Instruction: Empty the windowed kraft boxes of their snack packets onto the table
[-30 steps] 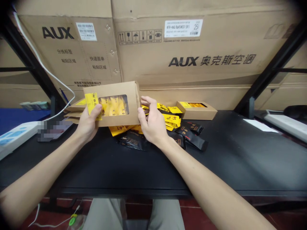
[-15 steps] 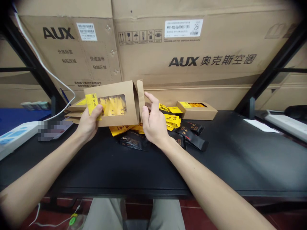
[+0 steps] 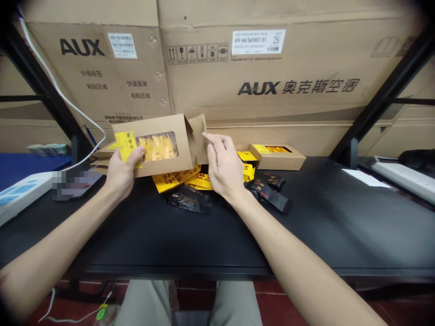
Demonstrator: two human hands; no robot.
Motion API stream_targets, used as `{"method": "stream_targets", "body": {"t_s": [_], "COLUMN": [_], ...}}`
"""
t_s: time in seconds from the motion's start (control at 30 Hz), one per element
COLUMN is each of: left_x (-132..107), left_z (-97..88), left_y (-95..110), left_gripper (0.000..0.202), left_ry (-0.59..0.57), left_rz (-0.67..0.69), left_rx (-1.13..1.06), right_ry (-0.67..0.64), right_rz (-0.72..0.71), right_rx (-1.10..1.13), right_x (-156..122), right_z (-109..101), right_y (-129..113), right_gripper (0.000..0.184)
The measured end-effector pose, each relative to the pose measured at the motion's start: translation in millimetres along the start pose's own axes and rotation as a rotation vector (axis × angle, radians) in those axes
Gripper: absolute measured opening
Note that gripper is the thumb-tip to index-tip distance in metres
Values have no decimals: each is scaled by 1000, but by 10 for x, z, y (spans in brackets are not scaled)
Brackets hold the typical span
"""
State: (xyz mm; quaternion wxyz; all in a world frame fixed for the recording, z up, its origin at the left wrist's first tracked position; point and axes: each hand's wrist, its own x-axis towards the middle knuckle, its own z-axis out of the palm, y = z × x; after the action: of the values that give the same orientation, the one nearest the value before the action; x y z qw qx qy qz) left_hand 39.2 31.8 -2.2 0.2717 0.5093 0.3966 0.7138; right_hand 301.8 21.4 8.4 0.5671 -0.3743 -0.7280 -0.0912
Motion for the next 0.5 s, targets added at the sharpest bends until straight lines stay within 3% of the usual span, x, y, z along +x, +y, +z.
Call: {"method": "stream_targets", "body": {"t_s": [0.1, 0.27, 0.33, 0.5], "left_x": [3, -10, -24, -84], "left_z": [-7, -1, 9, 40], "left_y": [12, 60, 75, 104], "left_gripper": [54, 55, 54, 53], "left_ry": [42, 84, 85, 26], "left_rz": [31, 75, 86, 99], "left_rx": [26, 55, 60, 82], "right_ry": [43, 0, -45, -101], "right_rz": [-60, -238, -226, -38], "right_rx": [-82, 58, 116, 203], "right_x": [19, -12, -55, -156], "right_z": [-29, -34, 21, 184], "right_y": [-36, -290, -347, -314], "right_gripper": [38, 36, 41, 60]}}
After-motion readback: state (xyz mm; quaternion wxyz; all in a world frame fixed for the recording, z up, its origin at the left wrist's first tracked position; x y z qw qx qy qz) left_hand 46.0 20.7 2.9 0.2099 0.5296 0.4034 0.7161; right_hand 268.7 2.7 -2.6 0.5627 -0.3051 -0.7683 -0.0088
